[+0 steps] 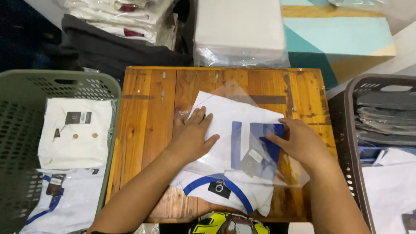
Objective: Folding a shirt and placing it into a plastic packaging bag on a wooden table.
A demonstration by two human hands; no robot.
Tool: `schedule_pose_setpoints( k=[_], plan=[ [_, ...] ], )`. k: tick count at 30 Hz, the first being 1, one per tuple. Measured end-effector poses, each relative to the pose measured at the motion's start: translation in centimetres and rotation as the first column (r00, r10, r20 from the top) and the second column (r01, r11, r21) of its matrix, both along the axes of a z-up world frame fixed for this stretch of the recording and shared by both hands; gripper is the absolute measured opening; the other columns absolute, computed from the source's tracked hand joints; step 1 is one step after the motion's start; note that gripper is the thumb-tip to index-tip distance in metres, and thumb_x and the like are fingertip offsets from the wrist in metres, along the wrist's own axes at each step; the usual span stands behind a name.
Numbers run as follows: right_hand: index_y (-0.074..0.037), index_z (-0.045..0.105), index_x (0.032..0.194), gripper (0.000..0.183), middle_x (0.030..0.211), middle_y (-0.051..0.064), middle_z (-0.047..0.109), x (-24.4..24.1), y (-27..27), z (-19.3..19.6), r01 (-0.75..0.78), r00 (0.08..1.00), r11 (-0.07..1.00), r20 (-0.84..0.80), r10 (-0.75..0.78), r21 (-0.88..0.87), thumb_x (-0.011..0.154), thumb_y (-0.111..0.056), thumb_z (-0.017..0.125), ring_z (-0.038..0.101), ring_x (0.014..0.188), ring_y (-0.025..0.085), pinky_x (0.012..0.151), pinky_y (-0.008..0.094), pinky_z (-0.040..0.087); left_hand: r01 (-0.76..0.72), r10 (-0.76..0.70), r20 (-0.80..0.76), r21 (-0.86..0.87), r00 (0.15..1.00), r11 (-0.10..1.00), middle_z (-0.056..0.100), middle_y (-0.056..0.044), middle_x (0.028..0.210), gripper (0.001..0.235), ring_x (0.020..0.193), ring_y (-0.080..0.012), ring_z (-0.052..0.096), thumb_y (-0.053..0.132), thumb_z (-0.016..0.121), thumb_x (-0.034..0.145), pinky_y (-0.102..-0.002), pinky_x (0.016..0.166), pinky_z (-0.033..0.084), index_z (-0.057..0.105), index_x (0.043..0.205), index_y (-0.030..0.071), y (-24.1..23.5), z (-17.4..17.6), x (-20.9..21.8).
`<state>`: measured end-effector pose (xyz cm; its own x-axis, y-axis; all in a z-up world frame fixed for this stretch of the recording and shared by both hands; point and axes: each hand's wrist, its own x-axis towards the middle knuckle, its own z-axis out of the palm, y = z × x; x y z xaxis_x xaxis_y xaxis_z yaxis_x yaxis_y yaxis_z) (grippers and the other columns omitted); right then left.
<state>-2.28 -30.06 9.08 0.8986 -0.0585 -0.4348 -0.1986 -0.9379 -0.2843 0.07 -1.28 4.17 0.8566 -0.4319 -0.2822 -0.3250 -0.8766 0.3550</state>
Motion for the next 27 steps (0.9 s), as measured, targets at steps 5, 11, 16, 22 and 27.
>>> schedule_pose_setpoints(
  k=[5,11,16,22,27],
  plan=[
    [-0.013,0.059,0.146,0.065,0.124,0.015,0.067,-1.1,0.7,-1.6,0.058,0.994,0.998,0.090,-0.058,0.010,0.090,-0.045,0.071,0.066,0.121,0.034,0.100,0.046,0.055,-0.177,0.183,0.079,-0.078,0.980,0.981,0.042,-0.020,0.157,0.058,0.147,-0.0346,0.036,0.039,0.052,0.100,-0.061,0.111,0.021,0.050,0.150,0.010,1.5,0.3,-0.2],
    [-0.014,0.056,0.147,0.073,0.124,0.020,0.065,-3.3,2.0,-0.9,0.112,0.991,0.993,0.067,-0.114,0.027,0.085,-0.048,0.075,0.065,0.122,0.041,0.101,0.054,0.053,-0.332,0.340,0.043,-0.133,0.939,0.934,0.040,-0.018,0.159,0.042,0.147,-0.0367,0.032,0.028,0.050,0.102,-0.059,0.108,0.031,0.063,0.140,0.016,4.0,-1.7,0.8],
    [-0.017,0.050,0.149,0.073,0.102,0.016,0.078,-4.1,2.0,-1.0,0.123,0.992,0.992,-0.018,-0.123,-0.009,0.087,-0.048,0.071,0.071,0.112,0.040,0.098,0.053,0.054,-0.324,0.330,0.027,-0.141,0.943,0.936,0.044,-0.016,0.151,0.057,0.140,-0.0340,0.038,0.025,0.056,0.093,-0.060,0.103,0.033,0.051,0.149,0.019,5.4,-1.0,1.0],
    [-0.015,0.078,0.116,0.033,0.095,0.015,0.082,-3.1,2.1,-1.4,0.020,1.000,1.000,-0.016,-0.020,-0.003,0.090,-0.033,0.070,0.074,0.105,0.039,0.092,0.049,0.057,-0.357,0.335,-0.132,-0.208,0.933,0.911,0.060,-0.023,0.136,0.069,0.133,-0.0398,0.051,0.034,0.069,0.087,-0.058,0.103,0.031,0.051,0.147,0.006,6.3,1.4,0.4],
    [-0.022,0.081,0.110,0.024,0.098,0.010,0.081,-0.9,2.0,-1.0,0.058,0.991,0.998,0.116,-0.059,0.013,0.092,-0.032,0.069,0.073,0.106,0.037,0.091,0.047,0.055,-0.424,0.408,-0.118,-0.294,0.905,0.856,0.077,-0.015,0.102,0.031,0.107,-0.0375,0.070,0.038,0.064,0.093,-0.047,0.093,0.036,0.063,0.110,0.012,7.2,0.2,1.2]
  ],
)
